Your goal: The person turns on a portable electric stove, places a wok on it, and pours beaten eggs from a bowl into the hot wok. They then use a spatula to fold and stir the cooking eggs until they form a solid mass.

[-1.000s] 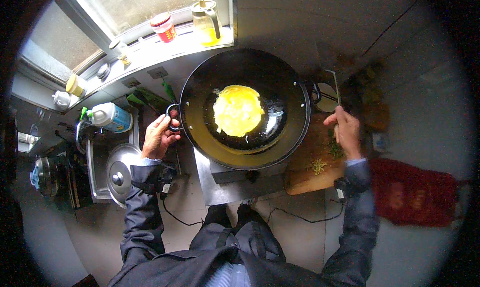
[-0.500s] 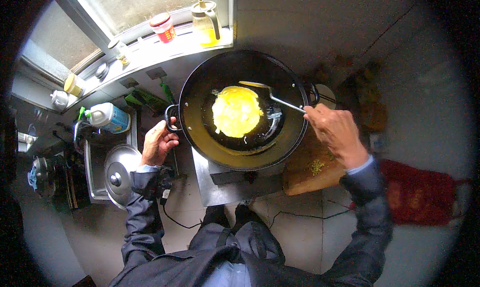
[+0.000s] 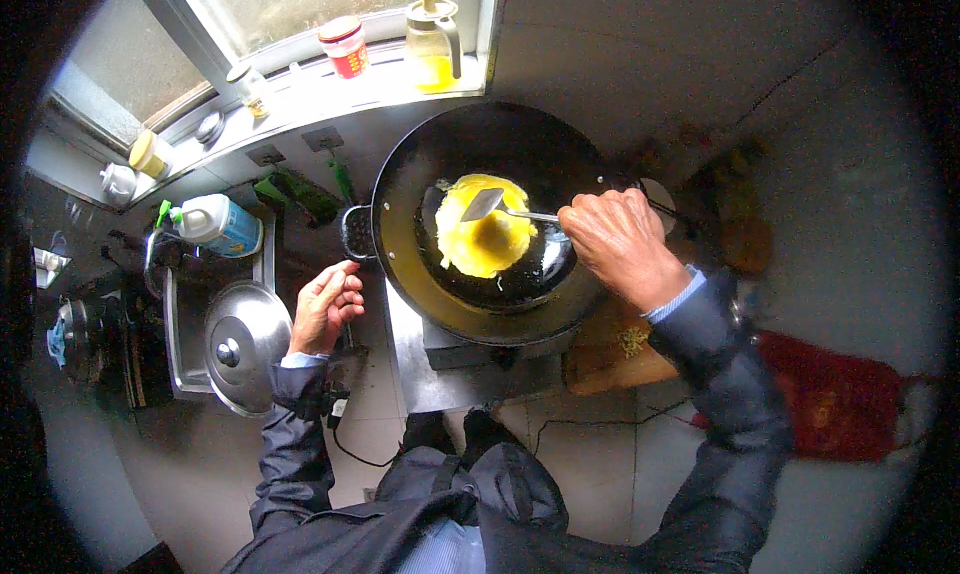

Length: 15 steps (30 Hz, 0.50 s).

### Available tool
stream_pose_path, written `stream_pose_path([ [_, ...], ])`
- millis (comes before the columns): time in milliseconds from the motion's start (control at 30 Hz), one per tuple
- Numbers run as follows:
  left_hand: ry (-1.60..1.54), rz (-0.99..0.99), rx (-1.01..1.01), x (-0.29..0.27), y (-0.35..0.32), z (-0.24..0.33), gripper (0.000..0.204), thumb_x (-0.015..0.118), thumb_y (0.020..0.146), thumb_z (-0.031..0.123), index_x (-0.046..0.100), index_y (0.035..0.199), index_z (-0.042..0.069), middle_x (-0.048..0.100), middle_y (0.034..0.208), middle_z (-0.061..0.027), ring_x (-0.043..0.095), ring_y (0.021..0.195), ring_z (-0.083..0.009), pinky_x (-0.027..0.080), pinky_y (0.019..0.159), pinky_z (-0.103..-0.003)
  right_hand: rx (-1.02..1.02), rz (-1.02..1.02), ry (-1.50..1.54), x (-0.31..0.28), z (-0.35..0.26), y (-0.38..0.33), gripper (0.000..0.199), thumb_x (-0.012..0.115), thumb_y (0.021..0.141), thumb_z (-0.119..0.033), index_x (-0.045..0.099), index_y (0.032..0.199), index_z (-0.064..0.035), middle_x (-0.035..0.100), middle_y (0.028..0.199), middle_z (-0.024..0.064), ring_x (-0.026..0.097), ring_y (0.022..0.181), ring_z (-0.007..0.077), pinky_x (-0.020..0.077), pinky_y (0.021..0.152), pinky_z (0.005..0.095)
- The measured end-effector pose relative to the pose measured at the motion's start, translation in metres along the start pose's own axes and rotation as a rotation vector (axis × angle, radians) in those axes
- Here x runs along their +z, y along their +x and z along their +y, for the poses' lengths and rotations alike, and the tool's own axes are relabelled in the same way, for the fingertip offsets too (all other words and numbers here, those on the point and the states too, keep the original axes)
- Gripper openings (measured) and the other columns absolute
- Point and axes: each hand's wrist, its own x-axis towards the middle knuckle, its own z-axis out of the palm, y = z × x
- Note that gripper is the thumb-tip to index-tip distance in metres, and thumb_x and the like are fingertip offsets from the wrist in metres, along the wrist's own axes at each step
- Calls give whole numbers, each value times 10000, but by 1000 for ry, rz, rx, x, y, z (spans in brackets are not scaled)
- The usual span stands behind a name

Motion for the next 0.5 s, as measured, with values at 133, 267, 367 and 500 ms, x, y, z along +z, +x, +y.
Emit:
stream_pose_path([
  [133, 29, 19, -28, -7, -15, -11, 452, 632, 1053, 237, 556, 1410, -30, 688, 1045, -78, 677, 845, -134, 596, 729, -273, 2, -56, -55, 8, -3, 13, 69, 637, 867, -132, 673, 809, -121, 679, 766, 81, 701, 725, 306, 521, 629, 436],
  [267, 44, 51, -50, -13, -26, -18, 446, 642, 1048, 233, 568, 1411, -15, 690, 1040, -69, 676, 841, -130, 590, 731, -262, 5, -116, -75, 13, -7, 29, 62, 645, 849, -136, 670, 794, -123, 681, 762, 83, 701, 733, 306, 516, 629, 443],
  [367, 45, 65, -85, -19, -34, -20, 440, 642, 1048, 231, 572, 1410, -10, 686, 1038, -64, 673, 842, -126, 590, 732, -262, 10, -114, -83, 11, -15, 30, 139, 654, 845, -153, 650, 712, -116, 663, 710, 107, 698, 706, 308, 516, 616, 441],
  [500, 22, 52, -70, -25, -39, -21, 434, 637, 1051, 228, 573, 1410, -6, 681, 1039, -60, 669, 843, -123, 591, 733, -259, 4, -84, -78, 9, -25, 33, 189, 658, 853, -170, 640, 674, -114, 657, 687, 114, 696, 695, 304, 514, 610, 434],
])
